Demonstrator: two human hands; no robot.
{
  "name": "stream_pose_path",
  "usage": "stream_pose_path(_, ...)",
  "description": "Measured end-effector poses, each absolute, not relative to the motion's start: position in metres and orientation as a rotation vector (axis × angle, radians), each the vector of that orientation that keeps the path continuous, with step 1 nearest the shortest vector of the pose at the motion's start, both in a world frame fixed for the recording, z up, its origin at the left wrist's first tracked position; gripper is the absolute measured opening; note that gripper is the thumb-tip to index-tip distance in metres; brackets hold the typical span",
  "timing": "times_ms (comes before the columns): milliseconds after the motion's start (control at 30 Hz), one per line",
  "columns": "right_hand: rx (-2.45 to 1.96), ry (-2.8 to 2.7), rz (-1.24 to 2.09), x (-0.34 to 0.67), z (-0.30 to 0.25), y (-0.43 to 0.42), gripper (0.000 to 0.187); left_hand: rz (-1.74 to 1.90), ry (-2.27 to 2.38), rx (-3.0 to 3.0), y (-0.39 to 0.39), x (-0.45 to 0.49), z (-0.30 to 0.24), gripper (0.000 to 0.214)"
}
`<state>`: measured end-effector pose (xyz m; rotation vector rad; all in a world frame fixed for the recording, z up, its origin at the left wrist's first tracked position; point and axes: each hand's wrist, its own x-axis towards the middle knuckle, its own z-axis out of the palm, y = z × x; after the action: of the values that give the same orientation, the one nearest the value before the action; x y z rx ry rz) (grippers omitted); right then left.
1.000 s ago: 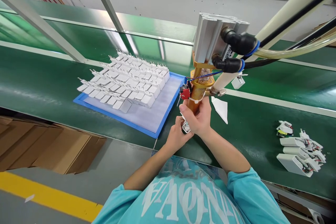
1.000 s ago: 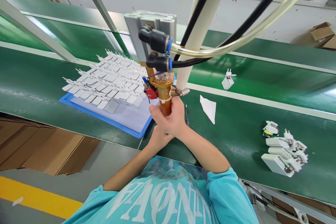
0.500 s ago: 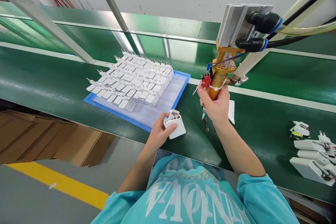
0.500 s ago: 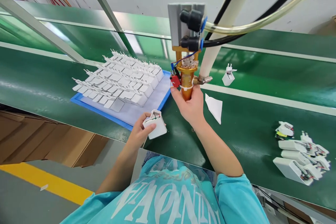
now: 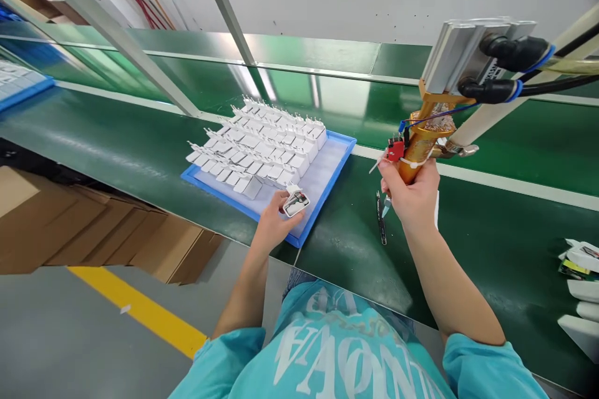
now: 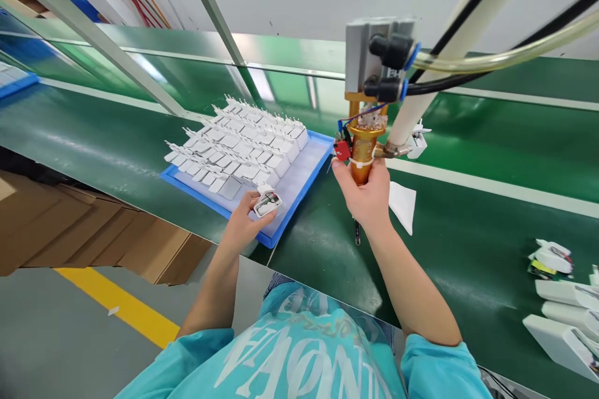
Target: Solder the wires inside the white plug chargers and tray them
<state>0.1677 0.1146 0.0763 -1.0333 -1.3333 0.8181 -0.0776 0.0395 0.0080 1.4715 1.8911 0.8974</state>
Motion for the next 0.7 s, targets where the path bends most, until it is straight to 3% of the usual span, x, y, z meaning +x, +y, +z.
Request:
stream_pose_path(300,-1.063,-1.315,0.817,0.169,0.077,0.114,0.024,0.734,1.977,1.438,0.053,-0.106,0.004,0.045)
stream_pose_path(533,-1.055,-1.314,0.796,0.169,0.074,0.115,0.026,1.081,1.847,1.248,0.066,-0.094,-0.008,0.04)
stream_pose_path(700,-1.068,-1.318,0.805,0.169,0.072,0.116,0.027,1.1,1.866,1.373,0.065,-0.088,-0.006,0.036)
